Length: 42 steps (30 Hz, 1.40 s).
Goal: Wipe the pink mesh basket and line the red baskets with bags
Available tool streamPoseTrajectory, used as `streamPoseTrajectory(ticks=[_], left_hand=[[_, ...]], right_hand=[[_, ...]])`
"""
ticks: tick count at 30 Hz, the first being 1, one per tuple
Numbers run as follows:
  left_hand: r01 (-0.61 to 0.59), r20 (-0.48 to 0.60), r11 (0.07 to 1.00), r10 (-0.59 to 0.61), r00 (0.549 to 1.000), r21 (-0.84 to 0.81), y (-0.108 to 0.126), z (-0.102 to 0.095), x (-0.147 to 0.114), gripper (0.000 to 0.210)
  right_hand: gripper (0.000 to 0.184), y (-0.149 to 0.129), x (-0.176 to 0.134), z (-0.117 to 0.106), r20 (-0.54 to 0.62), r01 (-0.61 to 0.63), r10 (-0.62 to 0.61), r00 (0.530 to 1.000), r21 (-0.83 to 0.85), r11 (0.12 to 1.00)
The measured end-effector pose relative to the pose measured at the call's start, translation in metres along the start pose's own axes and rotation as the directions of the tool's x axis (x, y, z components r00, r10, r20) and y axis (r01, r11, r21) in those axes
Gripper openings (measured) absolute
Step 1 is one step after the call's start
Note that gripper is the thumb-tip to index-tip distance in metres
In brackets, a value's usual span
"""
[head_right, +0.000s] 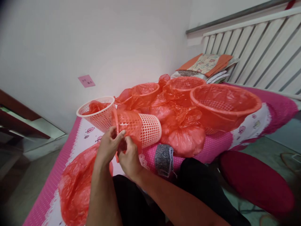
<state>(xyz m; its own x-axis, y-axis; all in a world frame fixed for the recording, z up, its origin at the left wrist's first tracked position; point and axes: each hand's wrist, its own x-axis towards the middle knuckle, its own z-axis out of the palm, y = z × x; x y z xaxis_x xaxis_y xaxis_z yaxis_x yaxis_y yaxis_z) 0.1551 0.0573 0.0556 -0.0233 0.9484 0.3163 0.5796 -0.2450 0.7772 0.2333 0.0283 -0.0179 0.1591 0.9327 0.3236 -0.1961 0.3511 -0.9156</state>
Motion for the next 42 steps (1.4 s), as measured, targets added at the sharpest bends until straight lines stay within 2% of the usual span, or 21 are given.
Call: streamPoseTrajectory(ticks=[4,8,11,13,15,18,20,21,23,25,28,31,34,38,42], left_hand=[[0.078,-0.108,0.982,-0.06,0.992,0.172,-0.022,0.01,0.007,0.025],[0.125,-0.176,0.965,-0.085,0.981,0.231,-0.04,0.011,0.013,0.023],[0.138,-0.188,0.95,-0.086,0.978,0.28,-0.044,0.012,0.016,0.027],[0.149,-0.196,0.942,-0.092,0.976,0.3,-0.044,0.014,0.017,0.03],[0.17,-0.216,0.933,-0.103,0.971,0.318,-0.042,0.016,0.017,0.033],[0.201,-0.235,0.911,-0.12,0.965,0.36,-0.038,0.019,0.017,0.036],[0.212,-0.235,0.9,-0.127,0.964,0.38,-0.035,0.021,0.018,0.037],[0.213,-0.232,0.898,-0.129,0.964,0.386,-0.034,0.022,0.018,0.038],[0.204,-0.223,0.898,-0.123,0.967,0.39,-0.032,0.023,0.018,0.038],[0.186,-0.212,0.9,-0.107,0.971,0.395,-0.031,0.024,0.017,0.037],[0.162,-0.201,0.903,-0.086,0.976,0.397,-0.032,0.024,0.016,0.036],[0.148,-0.2,0.904,-0.071,0.977,0.401,-0.036,0.022,0.015,0.036],[0.143,-0.199,0.901,-0.065,0.978,0.409,-0.04,0.019,0.015,0.037],[0.145,-0.196,0.898,-0.067,0.978,0.415,-0.041,0.02,0.017,0.039],[0.128,-0.192,0.905,-0.052,0.98,0.405,-0.04,0.021,0.017,0.035]], right_hand=[[0.016,0.013,-0.01,0.006,0.052,0.002,0.0,0.999,-0.04,0.999],[0.025,0.015,-0.013,0.007,0.141,0.032,-0.018,0.99,-0.097,0.995],[0.03,0.008,-0.012,-0.001,0.227,0.021,0.006,0.974,-0.113,0.993],[0.025,0.0,-0.009,-0.014,0.251,0.016,0.014,0.968,-0.116,0.993],[0.013,-0.009,-0.002,-0.032,0.196,0.042,-0.016,0.98,-0.13,0.991],[0.007,-0.016,0.017,-0.063,-0.035,0.085,-0.092,0.995,-0.176,0.981],[0.014,-0.014,0.031,-0.078,-0.157,0.011,-0.034,0.987,-0.142,0.99],[0.019,-0.01,0.036,-0.082,-0.18,-0.047,0.029,0.983,-0.096,0.994],[0.028,-0.002,0.043,-0.083,-0.151,-0.183,0.185,0.971,0.03,0.983],[0.033,0.005,0.044,-0.075,-0.049,-0.294,0.306,0.951,0.17,0.941],[0.032,0.01,0.041,-0.063,0.059,-0.344,0.343,0.938,0.301,0.889],[0.025,0.013,0.04,-0.061,-0.025,-0.322,0.344,0.939,0.293,0.9],[0.024,0.017,0.04,-0.07,-0.116,-0.319,0.361,0.925,0.277,0.907],[0.024,0.022,0.04,-0.081,-0.133,-0.338,0.384,0.914,0.277,0.9],[0.033,0.022,0.042,-0.08,-0.12,-0.351,0.39,0.913,0.257,0.9]])
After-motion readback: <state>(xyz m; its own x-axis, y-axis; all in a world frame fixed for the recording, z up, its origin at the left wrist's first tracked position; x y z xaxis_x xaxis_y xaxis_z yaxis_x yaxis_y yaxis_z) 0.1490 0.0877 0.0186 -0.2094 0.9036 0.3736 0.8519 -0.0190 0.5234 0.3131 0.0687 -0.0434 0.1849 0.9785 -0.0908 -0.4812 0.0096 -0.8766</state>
